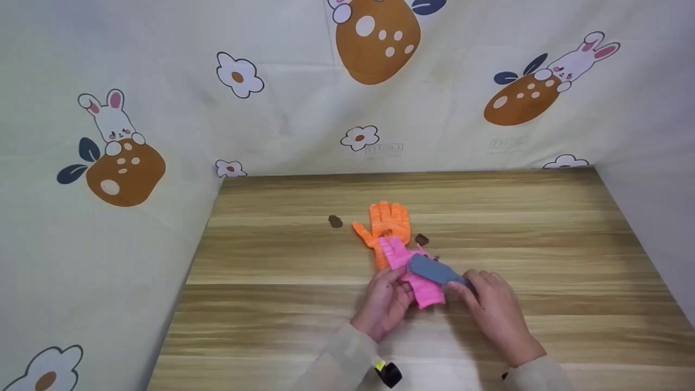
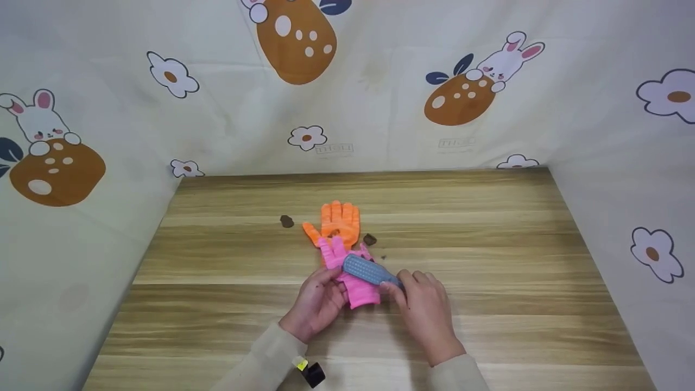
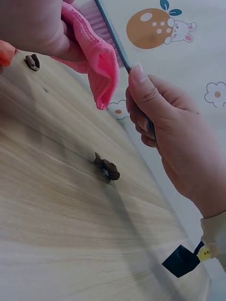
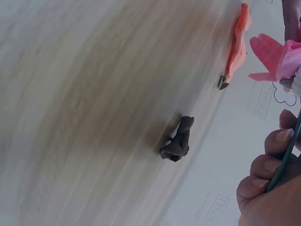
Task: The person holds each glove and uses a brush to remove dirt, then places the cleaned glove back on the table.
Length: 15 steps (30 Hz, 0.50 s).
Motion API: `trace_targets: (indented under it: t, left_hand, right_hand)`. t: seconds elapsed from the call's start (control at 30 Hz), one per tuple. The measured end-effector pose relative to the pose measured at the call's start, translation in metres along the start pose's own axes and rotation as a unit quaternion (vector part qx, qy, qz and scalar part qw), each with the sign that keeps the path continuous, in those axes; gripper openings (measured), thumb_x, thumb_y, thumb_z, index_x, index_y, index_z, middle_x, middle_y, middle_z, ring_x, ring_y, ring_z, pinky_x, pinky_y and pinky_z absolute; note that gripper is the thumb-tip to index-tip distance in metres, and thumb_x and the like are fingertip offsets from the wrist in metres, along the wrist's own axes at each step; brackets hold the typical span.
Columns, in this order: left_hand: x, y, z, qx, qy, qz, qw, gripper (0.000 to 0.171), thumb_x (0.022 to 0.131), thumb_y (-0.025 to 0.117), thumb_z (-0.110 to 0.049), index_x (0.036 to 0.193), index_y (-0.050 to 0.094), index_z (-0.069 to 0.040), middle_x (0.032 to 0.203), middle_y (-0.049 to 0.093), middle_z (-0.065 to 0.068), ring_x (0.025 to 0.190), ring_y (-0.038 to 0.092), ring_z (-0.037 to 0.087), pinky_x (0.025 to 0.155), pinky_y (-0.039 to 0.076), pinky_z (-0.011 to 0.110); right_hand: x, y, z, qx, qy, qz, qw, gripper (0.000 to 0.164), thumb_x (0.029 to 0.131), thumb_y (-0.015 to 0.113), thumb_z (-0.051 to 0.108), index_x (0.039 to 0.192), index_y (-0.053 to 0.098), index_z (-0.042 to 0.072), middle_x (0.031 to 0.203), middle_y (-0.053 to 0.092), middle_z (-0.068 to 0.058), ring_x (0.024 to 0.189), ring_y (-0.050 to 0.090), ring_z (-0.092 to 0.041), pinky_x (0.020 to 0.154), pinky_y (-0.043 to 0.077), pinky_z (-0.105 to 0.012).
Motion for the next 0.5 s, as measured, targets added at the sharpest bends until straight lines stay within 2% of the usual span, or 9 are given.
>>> trace_targets:
  t: [0.27,0.5]
  left_hand:
    - [-0.001,-0.002,-0.003,0.013,-0.001,0.007,0.9999,0.031,0.102,0.046,-0.008,0.131,0.046,0.002,0.112,0.069,0.012,0.100,0.068,0.020,0.096,0.056,0.037]
    - [-0.001,-0.004,-0.003,0.013,0.001,0.004,0.9999,0.031,0.101,0.045,-0.007,0.131,0.045,0.002,0.111,0.068,0.012,0.100,0.067,0.021,0.095,0.056,0.036]
  right_hand:
    - [0.002,-0.002,-0.008,0.003,0.011,0.020,1.000,0.043,0.100,0.052,0.056,0.100,0.067,0.015,0.085,0.061,0.001,0.082,0.050,-0.018,0.074,0.042,-0.034]
    - [0.003,-0.001,-0.012,0.001,0.000,0.016,1.000,0.038,0.100,0.054,0.052,0.096,0.065,0.016,0.080,0.057,0.002,0.080,0.047,-0.018,0.072,0.038,-0.033]
Point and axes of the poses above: each hand's wrist, its own x-axis towards the middle knuckle, its own y-axis out of the palm, z = x × y, the point moved 8 cm from there along x, towards the middle knuckle
